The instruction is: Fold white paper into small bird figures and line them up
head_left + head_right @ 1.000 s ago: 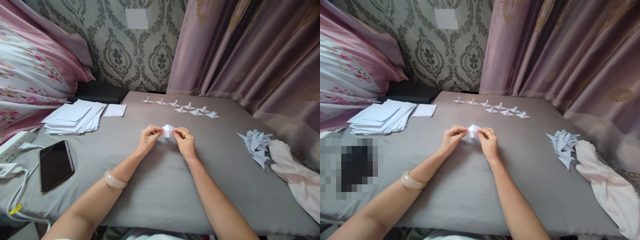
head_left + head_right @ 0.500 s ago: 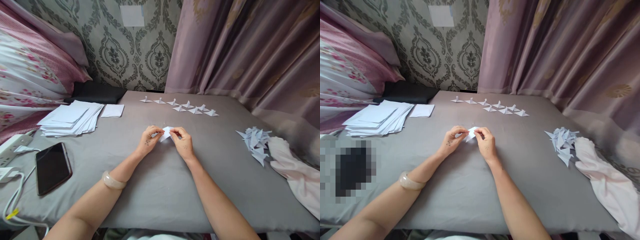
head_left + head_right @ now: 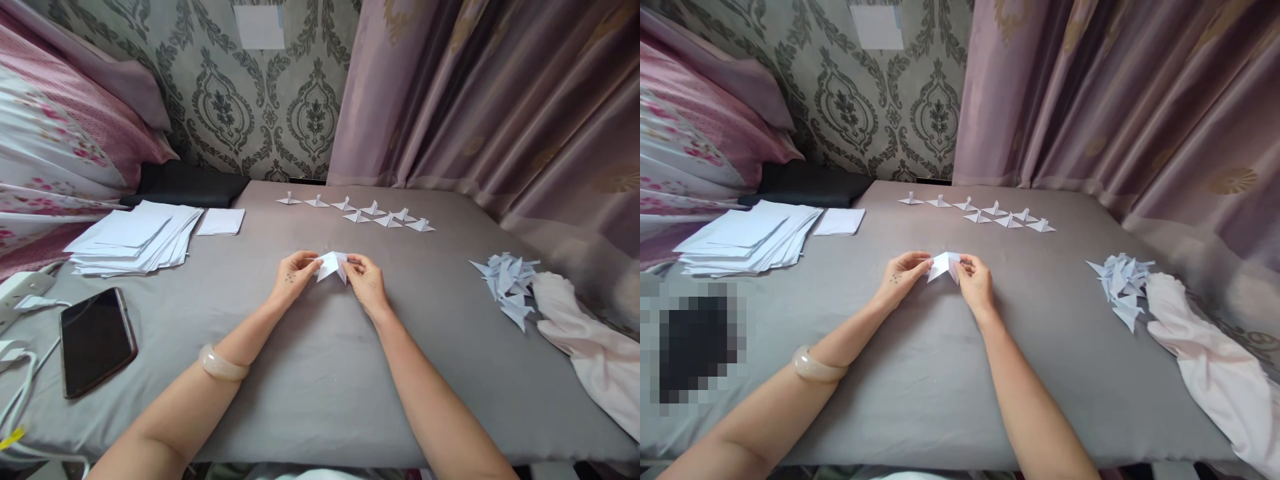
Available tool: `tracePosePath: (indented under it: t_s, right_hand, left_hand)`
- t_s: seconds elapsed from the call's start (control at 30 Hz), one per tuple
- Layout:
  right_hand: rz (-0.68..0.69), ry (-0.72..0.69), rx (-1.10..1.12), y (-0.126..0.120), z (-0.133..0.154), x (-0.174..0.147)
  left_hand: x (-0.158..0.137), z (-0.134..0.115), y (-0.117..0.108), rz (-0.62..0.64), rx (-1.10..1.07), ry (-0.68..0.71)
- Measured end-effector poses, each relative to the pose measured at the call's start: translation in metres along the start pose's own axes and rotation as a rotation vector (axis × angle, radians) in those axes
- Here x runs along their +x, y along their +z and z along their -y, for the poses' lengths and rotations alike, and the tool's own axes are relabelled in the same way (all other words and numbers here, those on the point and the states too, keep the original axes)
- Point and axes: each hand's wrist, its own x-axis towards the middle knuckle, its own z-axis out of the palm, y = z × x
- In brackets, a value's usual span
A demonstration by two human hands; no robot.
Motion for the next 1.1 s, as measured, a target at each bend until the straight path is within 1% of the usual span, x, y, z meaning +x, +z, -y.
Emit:
tracePosePath:
  t_s: [0.1,0.23,0.3,0.47,0.57,0.73,0.83,1.0,1.1]
  right_hand:
    - [0.051,-0.037,0.053,0.007,0.007,-0.002]
    - [0.094,-0.127,0.075,0.006,0.02,-0.008]
    - [0.086,-0.164,0.067,0.004,0.025,-0.012]
    - [0.054,-0.181,0.09,0.003,0.03,-0.017]
    - [0.05,-0.219,0.08,0.004,0.032,-0.018]
    - [0.033,-0.322,0.068,0.003,0.034,-0.019]
    - [0.008,-0.337,0.051,0.004,0.032,-0.019]
    - [-0.026,-0.364,0.021,0.005,0.033,-0.021]
    - [0.002,-0.405,0.001,0.004,0.037,-0.023]
  left_hand:
    - [0.001,0.0,0.001,0.026,-0.034,-0.011]
    - [0.0,-0.001,-0.002,0.01,-0.07,0.022]
    - [0.0,-0.001,-0.001,0.0,-0.079,0.056]
    - [-0.003,0.001,0.003,0.037,-0.081,0.157]
    - [-0.004,0.001,0.004,0.042,-0.066,0.196]
    - [-0.006,-0.001,0.003,0.02,-0.02,0.247]
    - [-0.006,-0.001,0.003,0.021,0.004,0.281]
    - [-0.004,-0.001,0.003,-0.035,0.08,0.411]
    - [-0.003,-0.001,0.002,-0.006,0.097,0.463]
